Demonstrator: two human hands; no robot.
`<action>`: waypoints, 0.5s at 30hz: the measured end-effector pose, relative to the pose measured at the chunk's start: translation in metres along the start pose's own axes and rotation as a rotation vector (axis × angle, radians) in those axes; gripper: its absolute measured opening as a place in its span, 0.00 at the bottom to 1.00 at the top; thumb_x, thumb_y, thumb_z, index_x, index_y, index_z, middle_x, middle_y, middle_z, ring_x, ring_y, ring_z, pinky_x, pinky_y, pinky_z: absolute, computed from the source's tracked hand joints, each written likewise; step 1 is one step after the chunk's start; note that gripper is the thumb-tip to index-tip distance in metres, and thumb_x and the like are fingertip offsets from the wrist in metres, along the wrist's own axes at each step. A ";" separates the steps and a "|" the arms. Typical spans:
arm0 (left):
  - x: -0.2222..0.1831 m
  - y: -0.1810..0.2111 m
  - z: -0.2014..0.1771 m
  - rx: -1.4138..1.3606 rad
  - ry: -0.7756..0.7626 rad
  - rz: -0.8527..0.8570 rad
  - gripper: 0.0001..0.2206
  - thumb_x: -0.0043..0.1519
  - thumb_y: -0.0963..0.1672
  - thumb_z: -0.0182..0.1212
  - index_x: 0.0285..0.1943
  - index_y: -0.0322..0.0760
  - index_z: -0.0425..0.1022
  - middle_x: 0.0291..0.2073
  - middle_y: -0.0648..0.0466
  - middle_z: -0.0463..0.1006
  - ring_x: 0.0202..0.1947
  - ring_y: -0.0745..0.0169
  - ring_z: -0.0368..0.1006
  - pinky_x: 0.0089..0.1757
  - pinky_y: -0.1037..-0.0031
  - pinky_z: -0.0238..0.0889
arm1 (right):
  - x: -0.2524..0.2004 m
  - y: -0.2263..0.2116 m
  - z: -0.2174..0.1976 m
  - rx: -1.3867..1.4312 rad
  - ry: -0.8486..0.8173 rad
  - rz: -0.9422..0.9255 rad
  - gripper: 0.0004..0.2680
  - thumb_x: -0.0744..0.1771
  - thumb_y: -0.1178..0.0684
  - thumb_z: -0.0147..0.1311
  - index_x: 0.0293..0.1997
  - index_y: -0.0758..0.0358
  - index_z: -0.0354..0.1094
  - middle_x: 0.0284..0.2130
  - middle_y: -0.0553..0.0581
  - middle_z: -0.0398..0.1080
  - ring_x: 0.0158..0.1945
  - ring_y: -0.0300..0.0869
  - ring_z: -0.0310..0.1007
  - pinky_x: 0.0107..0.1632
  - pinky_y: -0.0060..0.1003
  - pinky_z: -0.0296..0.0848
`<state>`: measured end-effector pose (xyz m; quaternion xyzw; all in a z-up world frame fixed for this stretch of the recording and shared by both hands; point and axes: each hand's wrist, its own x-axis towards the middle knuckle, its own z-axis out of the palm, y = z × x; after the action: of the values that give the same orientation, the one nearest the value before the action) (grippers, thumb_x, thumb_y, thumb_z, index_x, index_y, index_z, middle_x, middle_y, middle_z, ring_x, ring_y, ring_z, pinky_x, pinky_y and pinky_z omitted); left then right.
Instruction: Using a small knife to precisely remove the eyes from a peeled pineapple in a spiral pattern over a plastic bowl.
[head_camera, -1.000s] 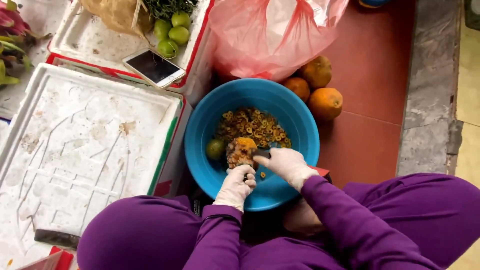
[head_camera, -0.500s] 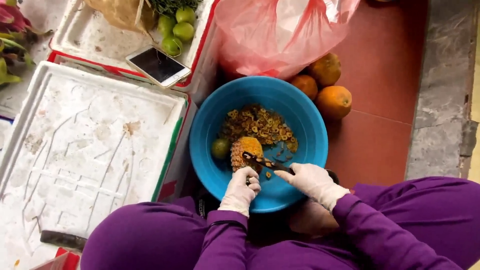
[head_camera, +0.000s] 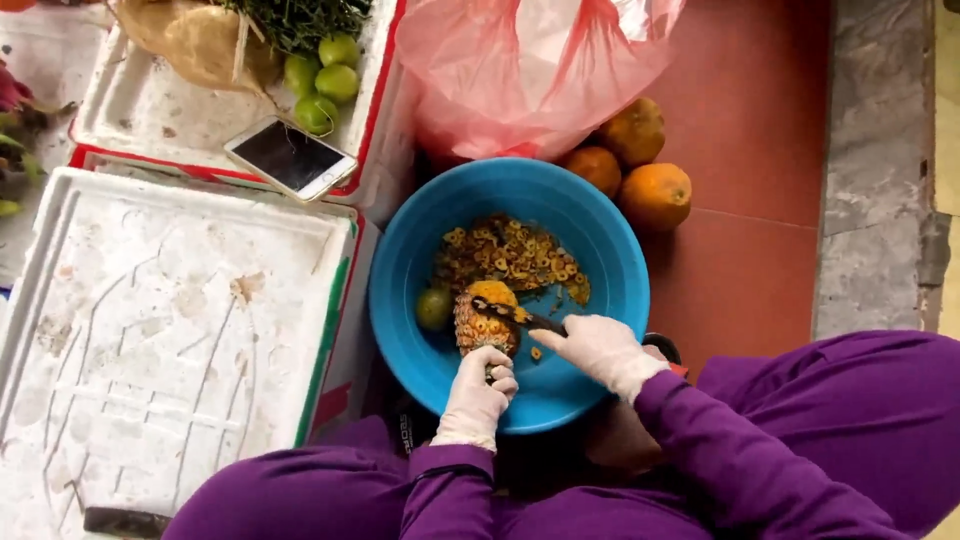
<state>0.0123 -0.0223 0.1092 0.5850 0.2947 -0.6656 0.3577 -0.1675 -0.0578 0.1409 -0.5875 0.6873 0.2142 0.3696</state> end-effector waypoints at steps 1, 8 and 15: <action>-0.004 -0.001 0.000 0.002 0.006 -0.004 0.17 0.45 0.28 0.56 0.36 0.37 0.66 0.28 0.54 0.58 0.18 0.74 0.60 0.20 0.86 0.41 | 0.002 -0.001 -0.002 0.002 -0.007 0.003 0.27 0.68 0.23 0.38 0.38 0.60 0.74 0.29 0.60 0.77 0.42 0.54 0.80 0.48 0.48 0.76; -0.004 -0.004 -0.005 0.020 -0.029 0.007 0.18 0.45 0.28 0.56 0.29 0.42 0.63 0.22 0.56 0.55 0.17 0.71 0.57 0.20 0.85 0.40 | 0.039 -0.018 -0.002 0.053 -0.032 -0.026 0.29 0.69 0.22 0.35 0.38 0.61 0.73 0.29 0.57 0.75 0.38 0.49 0.79 0.46 0.44 0.76; 0.019 -0.004 -0.027 0.090 -0.068 -0.009 0.14 0.46 0.31 0.57 0.27 0.40 0.63 0.19 0.56 0.57 0.17 0.75 0.57 0.19 0.87 0.40 | 0.029 -0.003 0.003 0.101 -0.091 0.019 0.29 0.69 0.23 0.35 0.37 0.63 0.74 0.26 0.57 0.73 0.35 0.49 0.78 0.43 0.43 0.76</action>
<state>0.0232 -0.0001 0.0867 0.5762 0.2547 -0.6992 0.3381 -0.1649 -0.0753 0.1177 -0.5509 0.6854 0.2092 0.4278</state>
